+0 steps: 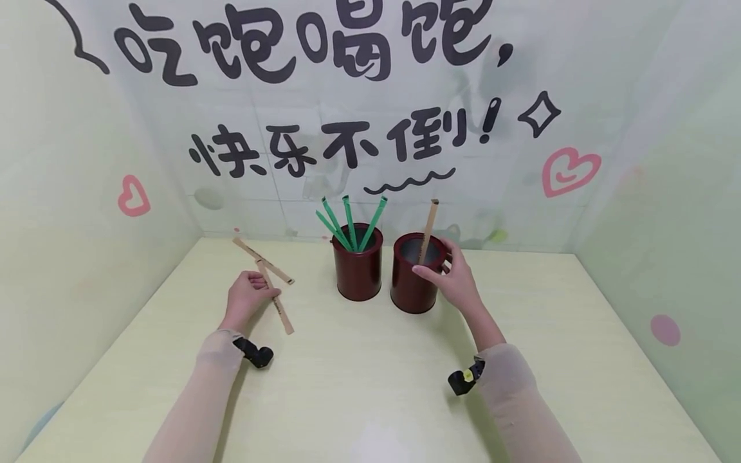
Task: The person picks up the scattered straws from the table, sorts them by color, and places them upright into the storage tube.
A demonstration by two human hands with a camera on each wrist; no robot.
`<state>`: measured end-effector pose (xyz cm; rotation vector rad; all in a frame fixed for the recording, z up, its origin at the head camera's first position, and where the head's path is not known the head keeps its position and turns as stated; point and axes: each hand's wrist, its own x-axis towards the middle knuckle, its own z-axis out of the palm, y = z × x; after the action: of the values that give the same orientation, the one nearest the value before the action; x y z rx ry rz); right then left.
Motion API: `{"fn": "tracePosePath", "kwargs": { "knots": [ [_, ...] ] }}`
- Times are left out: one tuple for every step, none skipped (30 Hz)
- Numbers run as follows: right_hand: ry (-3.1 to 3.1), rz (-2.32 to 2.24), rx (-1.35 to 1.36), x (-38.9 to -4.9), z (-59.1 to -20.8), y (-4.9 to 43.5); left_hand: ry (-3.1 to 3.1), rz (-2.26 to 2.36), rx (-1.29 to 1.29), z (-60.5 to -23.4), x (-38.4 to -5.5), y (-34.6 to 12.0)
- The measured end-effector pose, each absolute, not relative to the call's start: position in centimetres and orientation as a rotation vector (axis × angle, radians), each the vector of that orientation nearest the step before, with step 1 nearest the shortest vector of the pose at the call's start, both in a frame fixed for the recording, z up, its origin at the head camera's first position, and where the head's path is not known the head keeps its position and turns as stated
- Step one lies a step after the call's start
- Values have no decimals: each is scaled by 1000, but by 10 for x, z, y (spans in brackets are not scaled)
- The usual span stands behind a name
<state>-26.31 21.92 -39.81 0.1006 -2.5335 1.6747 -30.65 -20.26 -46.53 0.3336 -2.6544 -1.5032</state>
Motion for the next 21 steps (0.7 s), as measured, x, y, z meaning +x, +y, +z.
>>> {"fn": "tracePosePath", "kwargs": {
  "knots": [
    [-2535, 1674, 101, -263, -398, 219, -2662, -1489, 334, -465, -307, -203],
    [-2537, 1673, 102, -263, -398, 219, -2667, -1480, 334, -465, -307, -203],
    [-2538, 1673, 101, -263, -398, 219, -2666, -1480, 339, -465, -308, -204],
    [-2538, 1671, 102, -263, -398, 219, -2665, -1474, 342, -466, -308, -205],
    [-2538, 1669, 102, -263, -398, 219, -2660, -1471, 346, -465, -308, -205],
    [-2538, 1669, 102, -263, -398, 219, -2656, -1466, 349, -465, -309, -206],
    [-2540, 1666, 103, -263, -397, 219, -2648, -1467, 350, -465, -309, -206],
    [-2540, 1665, 104, -263, -396, 219, -2641, -1468, 351, -464, -310, -205],
    [-2540, 1665, 104, -264, -395, 219, -2634, -1469, 353, -464, -310, -205],
    [-2539, 1665, 106, -264, -395, 219, -2632, -1467, 353, -463, -310, -205],
    [-2540, 1664, 106, -264, -394, 219, -2631, -1475, 357, -463, -311, -205],
    [-2542, 1664, 105, -264, -394, 219, -2634, -1481, 361, -462, -311, -206],
    [-2544, 1663, 104, -264, -394, 219, -2633, -1495, 367, -461, -310, -207],
    [-2546, 1663, 102, -264, -394, 219, -2636, -1501, 369, -460, -310, -208],
    [-2547, 1663, 100, -264, -394, 219, -2637, -1514, 369, -459, -310, -209],
    [-2548, 1665, 97, -263, -394, 219, -2636, -1527, 368, -458, -309, -210],
    [-2549, 1668, 95, -263, -395, 218, -2631, -1546, 368, -458, -308, -211],
    [-2549, 1670, 94, -263, -395, 218, -2628, -1561, 370, -457, -307, -213],
    [-2548, 1671, 94, -263, -395, 218, -2612, -1588, 365, -455, -306, -214],
    [-2548, 1671, 93, -263, -396, 218, -2595, -1613, 356, -453, -305, -214],
    [-2548, 1671, 93, -263, -396, 219, -2566, -1653, 346, -451, -303, -215]
  ]
}}
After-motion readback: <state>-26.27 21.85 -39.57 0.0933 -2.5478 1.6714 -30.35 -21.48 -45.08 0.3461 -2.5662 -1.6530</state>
